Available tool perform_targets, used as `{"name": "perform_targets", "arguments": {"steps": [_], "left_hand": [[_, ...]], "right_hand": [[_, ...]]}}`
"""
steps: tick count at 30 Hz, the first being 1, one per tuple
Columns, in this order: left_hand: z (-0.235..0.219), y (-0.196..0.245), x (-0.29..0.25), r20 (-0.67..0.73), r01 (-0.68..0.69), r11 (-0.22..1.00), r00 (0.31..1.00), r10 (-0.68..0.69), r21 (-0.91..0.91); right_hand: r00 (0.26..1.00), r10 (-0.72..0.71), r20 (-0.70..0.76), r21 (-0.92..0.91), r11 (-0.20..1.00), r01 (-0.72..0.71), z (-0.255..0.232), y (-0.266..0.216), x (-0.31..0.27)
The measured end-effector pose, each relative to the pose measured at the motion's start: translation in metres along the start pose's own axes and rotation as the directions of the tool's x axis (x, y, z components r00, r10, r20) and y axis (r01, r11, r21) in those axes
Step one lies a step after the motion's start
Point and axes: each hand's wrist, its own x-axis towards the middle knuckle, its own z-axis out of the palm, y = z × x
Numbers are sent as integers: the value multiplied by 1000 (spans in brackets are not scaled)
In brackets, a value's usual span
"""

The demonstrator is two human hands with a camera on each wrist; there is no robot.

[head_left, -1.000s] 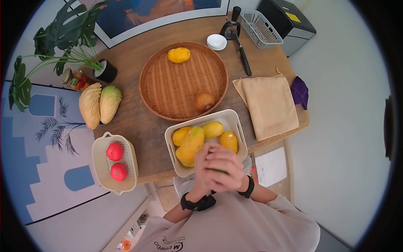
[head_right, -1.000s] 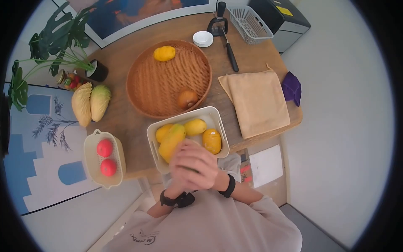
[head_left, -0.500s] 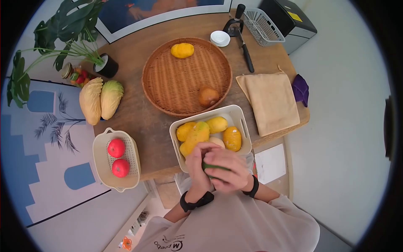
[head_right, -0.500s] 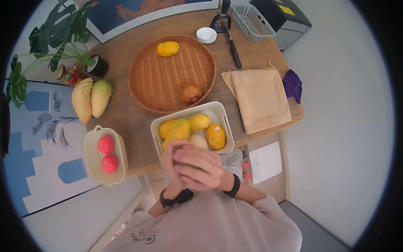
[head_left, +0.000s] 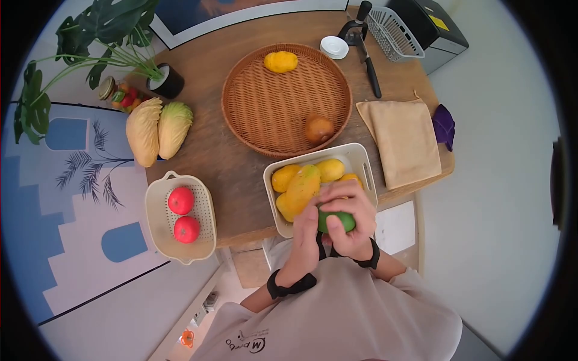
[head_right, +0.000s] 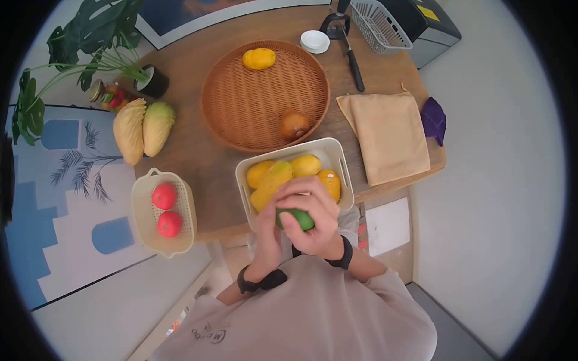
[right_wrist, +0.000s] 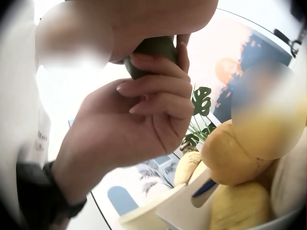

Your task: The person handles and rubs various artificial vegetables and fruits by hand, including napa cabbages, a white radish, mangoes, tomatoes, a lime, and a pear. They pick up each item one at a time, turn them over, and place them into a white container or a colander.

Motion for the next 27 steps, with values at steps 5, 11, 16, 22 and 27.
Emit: {"name": "perform_targets", "arguments": {"steps": [5, 11, 16, 22, 27], "left_hand": [[-14, -17, 11, -71, -277, 958, 957, 281, 70], [-5, -13, -10, -77, 201, 976, 975, -208, -88], [-17, -4, -6, 8, -84, 996, 996, 84, -29], [4, -24, -24, -160, -21, 1000, 987, 21, 2], [-15, -16, -27, -29, -50, 999, 998, 49, -16]], "right_hand": [[847, -378, 373, -32, 908, 419, 9, -13, -1], [992, -85, 93, 91, 993, 76, 1, 5, 2], [937, -313, 156, 60, 950, 308, 10, -7, -2], [971, -231, 66, -17, 972, 232, 1, -9, -12], [774, -520, 362, -87, 808, 583, 0, -10, -20]]}}
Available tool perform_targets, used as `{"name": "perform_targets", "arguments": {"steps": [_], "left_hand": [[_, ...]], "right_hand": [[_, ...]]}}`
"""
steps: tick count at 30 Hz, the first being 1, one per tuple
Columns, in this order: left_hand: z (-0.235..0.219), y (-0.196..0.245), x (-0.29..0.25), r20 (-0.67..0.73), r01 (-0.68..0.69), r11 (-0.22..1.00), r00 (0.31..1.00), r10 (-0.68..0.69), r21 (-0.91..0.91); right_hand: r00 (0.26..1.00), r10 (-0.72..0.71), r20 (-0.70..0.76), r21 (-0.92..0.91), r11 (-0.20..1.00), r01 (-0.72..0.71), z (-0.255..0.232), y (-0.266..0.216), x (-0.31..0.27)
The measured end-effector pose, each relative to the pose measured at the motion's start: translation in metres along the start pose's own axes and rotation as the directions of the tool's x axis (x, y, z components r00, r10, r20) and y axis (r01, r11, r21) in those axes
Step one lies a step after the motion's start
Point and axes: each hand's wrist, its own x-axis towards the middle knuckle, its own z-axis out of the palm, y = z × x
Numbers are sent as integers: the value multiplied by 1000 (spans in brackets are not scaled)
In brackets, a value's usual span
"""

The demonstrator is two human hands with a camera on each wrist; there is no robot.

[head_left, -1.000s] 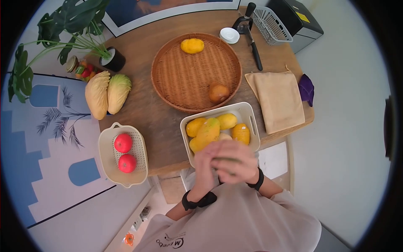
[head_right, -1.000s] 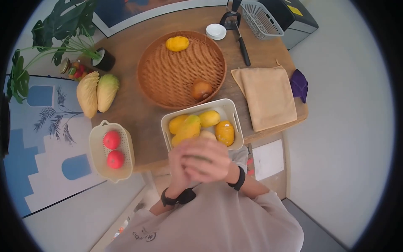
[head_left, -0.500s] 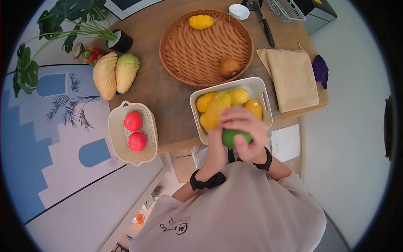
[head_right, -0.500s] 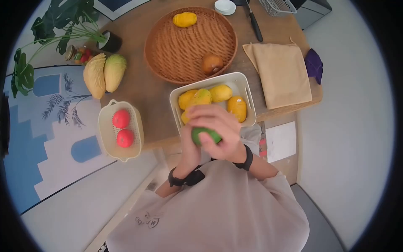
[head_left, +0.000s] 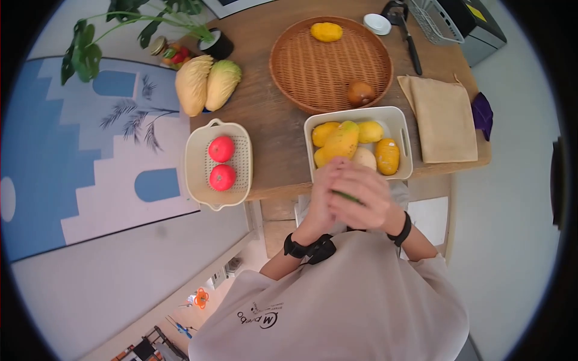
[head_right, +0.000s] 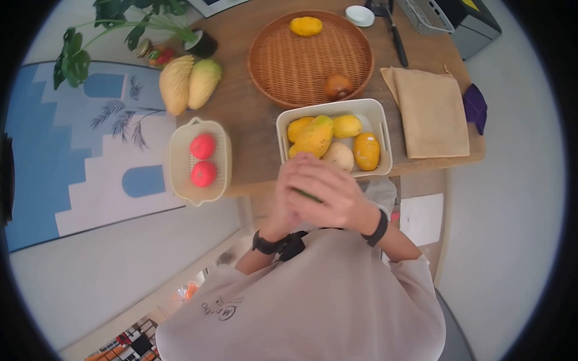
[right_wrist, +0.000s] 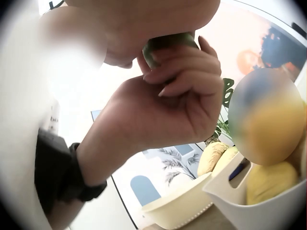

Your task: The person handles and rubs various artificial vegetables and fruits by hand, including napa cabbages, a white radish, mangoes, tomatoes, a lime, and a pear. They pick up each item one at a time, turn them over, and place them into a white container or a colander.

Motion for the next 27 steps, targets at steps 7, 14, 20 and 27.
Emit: {"name": "perform_targets", "arguments": {"steps": [7, 14, 20, 27], "left_hand": [[10, -29, -22, -181, 56, 998, 982, -54, 3], [0, 22, -16, 123, 208, 972, 973, -194, -111], [-21, -16, 5, 192, -316, 916, 942, 274, 245], [-31, 16, 20, 118, 407, 912, 904, -411, 60]], "right_hand": [[893, 434, -119, 290, 875, -387, -2, -16, -6], [851, 459, -255, 124, 888, -442, -3, -15, 3], [989, 137, -49, 58, 989, -134, 11, -23, 1], [878, 477, -48, 350, 831, -433, 4, 18, 16]]}}
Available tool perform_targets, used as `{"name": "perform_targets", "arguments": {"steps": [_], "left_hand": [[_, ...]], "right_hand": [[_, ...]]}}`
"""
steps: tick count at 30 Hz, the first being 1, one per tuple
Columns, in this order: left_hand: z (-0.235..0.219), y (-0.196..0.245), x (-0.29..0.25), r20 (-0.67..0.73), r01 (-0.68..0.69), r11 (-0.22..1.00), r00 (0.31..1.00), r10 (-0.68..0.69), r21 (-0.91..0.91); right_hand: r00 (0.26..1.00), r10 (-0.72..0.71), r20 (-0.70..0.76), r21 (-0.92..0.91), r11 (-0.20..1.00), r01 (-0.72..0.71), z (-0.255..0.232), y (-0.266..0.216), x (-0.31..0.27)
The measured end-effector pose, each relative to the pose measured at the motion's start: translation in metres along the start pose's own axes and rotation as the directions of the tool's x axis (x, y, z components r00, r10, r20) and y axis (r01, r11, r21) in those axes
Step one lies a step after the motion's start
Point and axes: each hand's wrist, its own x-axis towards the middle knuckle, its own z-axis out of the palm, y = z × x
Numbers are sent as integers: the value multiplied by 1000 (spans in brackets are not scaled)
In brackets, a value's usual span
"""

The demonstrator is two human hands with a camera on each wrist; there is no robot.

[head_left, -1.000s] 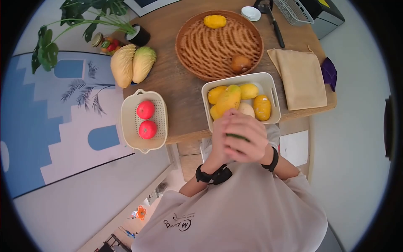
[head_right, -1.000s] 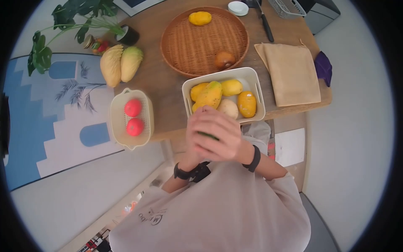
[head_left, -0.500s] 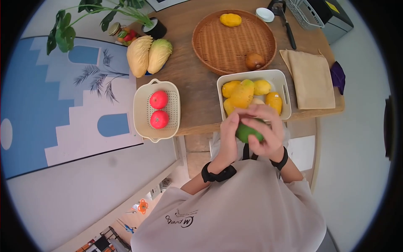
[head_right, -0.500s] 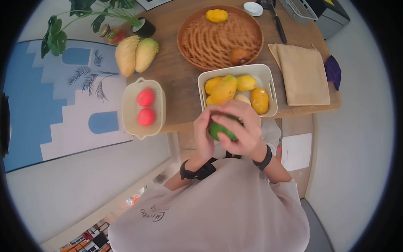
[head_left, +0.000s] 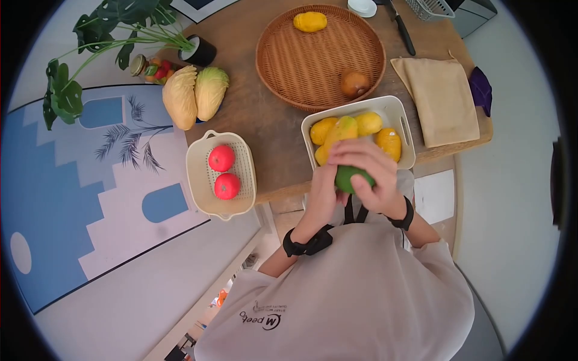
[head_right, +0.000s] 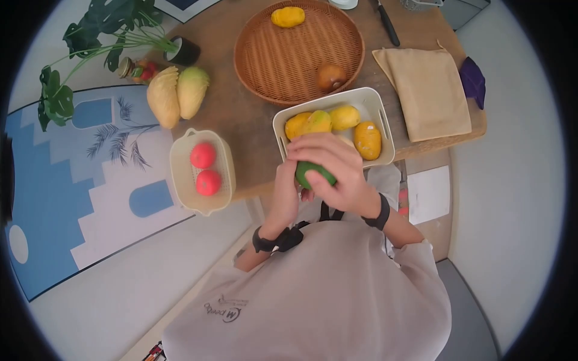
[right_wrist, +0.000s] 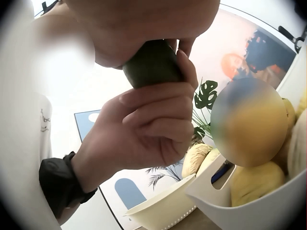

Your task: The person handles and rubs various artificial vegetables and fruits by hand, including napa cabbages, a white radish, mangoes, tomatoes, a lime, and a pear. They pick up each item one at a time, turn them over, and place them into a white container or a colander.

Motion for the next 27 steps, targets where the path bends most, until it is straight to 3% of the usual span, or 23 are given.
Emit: {"name": "perform_targets", "arguments": {"steps": [2, 3, 5, 7, 9, 11, 12, 13, 14, 16, 18, 21, 23, 25, 27], "left_hand": [[9, 5, 3, -15, -79, 993, 997, 78, -86], [16, 13, 5, -86, -151, 987, 986, 146, -56], [25, 9, 19, -244, -359, 928, 896, 372, 98], [19, 7, 22, -246, -391, 899, 868, 432, 197], [-8, 4, 17, -129, -280, 932, 940, 315, 231], [-14, 2, 21, -49, -339, 876, 925, 377, 343], [-17, 5, 22, -28, -251, 908, 961, 276, 335], [-19, 11, 25, -7, -160, 929, 985, 172, 334], [-18, 29, 26, 11, 65, 960, 997, -70, 271], [-15, 34, 26, 10, 107, 959, 994, -113, 261], [-10, 20, 24, -16, -261, 890, 958, 288, 375], [-6, 28, 21, -5, -326, 905, 940, 340, 275], [8, 38, 19, -58, -458, 848, 871, 489, 266], [12, 41, 18, -54, -481, 833, 857, 513, 274], [4, 40, 15, 3, -397, 867, 910, 416, 302]], "right_hand": [[986, 167, -32, 167, 973, -159, 4, 4, 3], [972, 229, -55, 204, 955, -214, 8, 3, 4], [964, 233, -130, 172, 963, -209, 20, 3, 5], [975, 159, -155, 61, 987, -152, 26, 0, 9], [994, 18, -106, -120, 992, -31, 25, -5, 17], [1000, -3, -30, -120, 993, -1, 23, 4, 9], [1000, -16, 9, -118, 993, 17, 22, 9, 7], [999, 51, -13, -50, 997, -51, 21, 11, 10], [992, 119, -31, 18, 993, -118, 19, 13, 14], [962, 269, -39, 187, 948, -258, 20, 13, 16], [908, 419, -15, 375, 844, -383, 26, 12, 15], [924, 377, -72, 433, 846, -311, 34, 10, 14], [875, 477, -89, 572, 744, -347, 37, 8, 17], [844, 526, -103, 637, 687, -350, 37, 8, 16], [840, 527, -128, 643, 689, -335, 39, 11, 14]]}}
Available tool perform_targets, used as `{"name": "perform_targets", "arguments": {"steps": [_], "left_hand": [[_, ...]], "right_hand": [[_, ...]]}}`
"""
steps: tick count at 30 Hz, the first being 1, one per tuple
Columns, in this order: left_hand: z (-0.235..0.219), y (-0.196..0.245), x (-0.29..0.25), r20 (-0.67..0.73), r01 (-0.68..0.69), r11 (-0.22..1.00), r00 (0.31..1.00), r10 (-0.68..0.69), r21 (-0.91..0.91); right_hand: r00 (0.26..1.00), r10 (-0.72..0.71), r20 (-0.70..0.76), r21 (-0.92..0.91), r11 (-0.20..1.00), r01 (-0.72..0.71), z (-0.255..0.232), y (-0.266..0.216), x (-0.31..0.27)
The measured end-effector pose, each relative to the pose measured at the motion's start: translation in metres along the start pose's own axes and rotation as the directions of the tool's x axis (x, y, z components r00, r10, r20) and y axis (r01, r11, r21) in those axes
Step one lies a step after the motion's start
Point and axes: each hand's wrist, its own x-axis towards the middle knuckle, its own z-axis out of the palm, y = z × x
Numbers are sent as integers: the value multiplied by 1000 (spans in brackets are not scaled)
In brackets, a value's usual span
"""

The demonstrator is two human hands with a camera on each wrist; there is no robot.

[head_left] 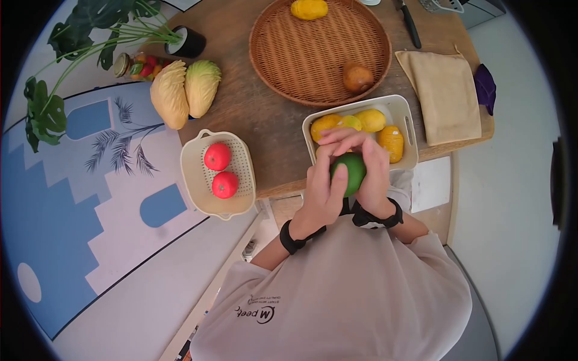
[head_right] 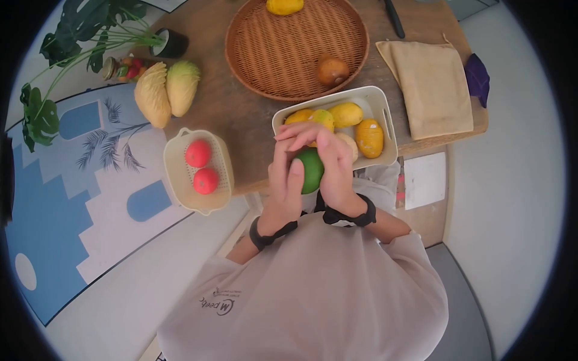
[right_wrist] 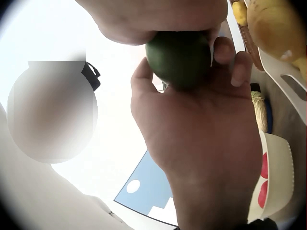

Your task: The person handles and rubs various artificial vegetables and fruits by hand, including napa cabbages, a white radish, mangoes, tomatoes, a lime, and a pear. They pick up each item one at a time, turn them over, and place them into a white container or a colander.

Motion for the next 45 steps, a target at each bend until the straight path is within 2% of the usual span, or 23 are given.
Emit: {"name": "perform_targets", "arguments": {"steps": [2, 4, 7, 9, 10, 12, 15, 16, 18, 19, 21, 23, 25, 28, 31, 32, 33, 35, 36, 39, 40, 42, 45], "left_hand": [[-13, -23, 0, 73, 39, 999, 996, -41, 20], [-15, -39, -8, 56, 212, 957, 977, -205, -199], [-18, -54, -10, 132, 470, 659, 859, -495, -587], [-1, -58, -13, -102, 318, 907, 929, -357, -277], [-10, -39, -11, 8, 320, 940, 947, -321, -118], [-1, -3, -2, 38, 160, 987, 986, -159, -26], [5, -3, -5, -44, 156, 986, 986, -159, -64], [4, -22, -7, -83, 62, 995, 995, -56, 78], [-5, -28, -6, -120, 38, 997, 992, -30, 63], [-7, -25, -3, -63, 199, 964, 975, -213, -174], [-12, -21, 3, 58, 473, 645, 830, -555, -599], [-27, -30, 1, 208, 536, 651, 832, -514, -537], [-33, -30, 0, 257, 535, 735, 845, -469, -417], [-14, -23, -4, -45, 180, 968, 981, -191, -177], [9, -17, -7, -207, -176, 975, 957, 201, 132], [9, -16, -10, -194, -160, 981, 965, 178, 106], [8, -14, -13, -181, -143, 986, 971, 156, 81], [0, -14, -23, -90, 123, 962, 985, -149, -243], [-3, -18, -25, -46, 252, 869, 953, -299, -426], [-14, -28, -21, 116, 435, 466, 814, -569, -771], [-10, -24, -8, 65, 438, 313, 659, -749, -843], [-22, -32, -7, 36, 474, 635, 817, -575, -611], [-21, -15, -8, 39, 392, 852, 914, -404, -348]], "right_hand": [[972, -199, 129, -330, 915, 231, 3, -5, 0], [867, -385, 315, -550, 671, 498, -2, -1, -1], [755, -421, 503, -526, 545, 653, -12, 2, -4], [824, -379, 421, -537, 627, 564, -14, -2, -2], [865, -373, 335, -530, 685, 500, -12, -5, 0], [953, -280, 113, -474, 828, 299, -4, -5, 0], [933, -352, 82, -456, 819, 349, 2, -2, 1], [910, -379, 170, -484, 772, 412, 2, -3, 0], [843, -409, 350, -518, 665, 538, 0, -5, -4], [800, -411, 438, -521, 609, 598, -1, -6, -6], [786, -408, 464, -506, 607, 613, -4, -4, -2], [814, -378, 441, -493, 656, 571, -5, -9, 7], [905, -257, 339, -391, 836, 384, -8, -1, 4], [974, -115, 196, -276, 946, 167, -2, 2, -6], [997, -69, 18, -125, 990, 70, 14, 0, -7], [997, -56, -44, -58, 997, 54, 16, 0, -7], [993, -122, 1, -152, 981, 121, 15, 0, -8], [965, -237, 109, -323, 910, 260, 12, 1, -8], [938, -302, 170, -397, 850, 346, 12, 1, -9], [814, -437, 383, -562, 589, 581, 12, 1, -14], [784, -440, 437, -559, 550, 620, 9, 3, -11], [811, -438, 387, -531, 613, 585, 1, 8, -4], [934, -302, 194, -496, 791, 358, 1, 6, -3]]}}
